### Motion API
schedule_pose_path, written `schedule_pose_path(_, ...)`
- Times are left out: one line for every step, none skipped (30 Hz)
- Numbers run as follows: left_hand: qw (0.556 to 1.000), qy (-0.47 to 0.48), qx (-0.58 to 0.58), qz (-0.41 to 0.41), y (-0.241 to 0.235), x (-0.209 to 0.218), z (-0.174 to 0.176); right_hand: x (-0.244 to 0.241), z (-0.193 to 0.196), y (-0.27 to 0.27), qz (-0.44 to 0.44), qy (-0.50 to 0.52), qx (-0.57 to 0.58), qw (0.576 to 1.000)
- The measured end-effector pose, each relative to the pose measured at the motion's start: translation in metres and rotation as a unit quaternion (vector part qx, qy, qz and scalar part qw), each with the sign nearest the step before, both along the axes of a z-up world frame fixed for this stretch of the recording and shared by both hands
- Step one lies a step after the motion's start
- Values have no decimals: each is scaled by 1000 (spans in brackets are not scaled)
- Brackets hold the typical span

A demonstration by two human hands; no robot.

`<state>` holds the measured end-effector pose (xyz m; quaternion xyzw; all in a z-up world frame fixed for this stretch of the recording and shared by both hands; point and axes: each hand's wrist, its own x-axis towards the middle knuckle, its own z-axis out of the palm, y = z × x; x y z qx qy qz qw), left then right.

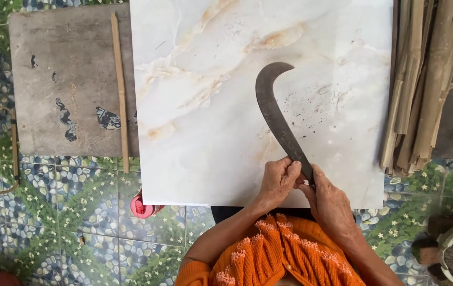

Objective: The person uses a curved blade to shave and shape thin bamboo strips on a white work surface. They repeatedly draw the blade along the strips to thin and smooth them, then set finished pieces aside and pick up new strips to continue.

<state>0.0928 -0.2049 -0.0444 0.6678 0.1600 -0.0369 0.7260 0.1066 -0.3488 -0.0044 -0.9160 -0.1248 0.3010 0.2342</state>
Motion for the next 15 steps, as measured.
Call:
schedule_pose_path(1000,1,0,-1,-1,-1,-3,1,5,-1,-1,1,0,1000)
schedule_pose_path(999,25,-40,3,-2,0,-5,4,11,-1,5,17,8,1000)
schedule_pose_path(996,49,-80,6,-4,1,-7,7,17,-2,10,33,16,999)
schedule_pose_path(995,50,-81,5,-4,2,-6,7,21,-5,10,33,16,999)
schedule_pose_path(994,42,-97,20,-5,2,-4,6,25,-7,18,21,67,997)
schedule_pose_path(992,32,-114,37,-5,4,-2,8,30,-10,28,7,118,993)
schedule_pose_path(992,31,-114,38,-4,5,2,5,26,-14,30,6,118,993)
schedule_pose_path(992,25,-115,33,-3,5,7,2,22,-18,3,20,115,993)
schedule_pose_path(993,19,-117,28,-2,5,11,-2,19,-22,-24,34,113,993)
schedule_pose_path(993,20,-117,26,0,7,11,-4,18,-24,-27,34,112,993)
schedule_pose_path(994,5,-108,27,2,8,11,-7,17,-26,-41,54,108,992)
schedule_pose_path(995,-8,-99,31,4,9,11,-9,16,-29,-52,75,104,990)
schedule_pose_path(995,-7,-99,32,6,9,9,-15,10,-37,-51,76,104,990)
schedule_pose_path(995,-22,-92,38,8,11,7,-21,3,-43,-52,60,89,993)
schedule_pose_path(995,-37,-84,44,11,13,5,-26,-3,-50,-54,44,75,995)
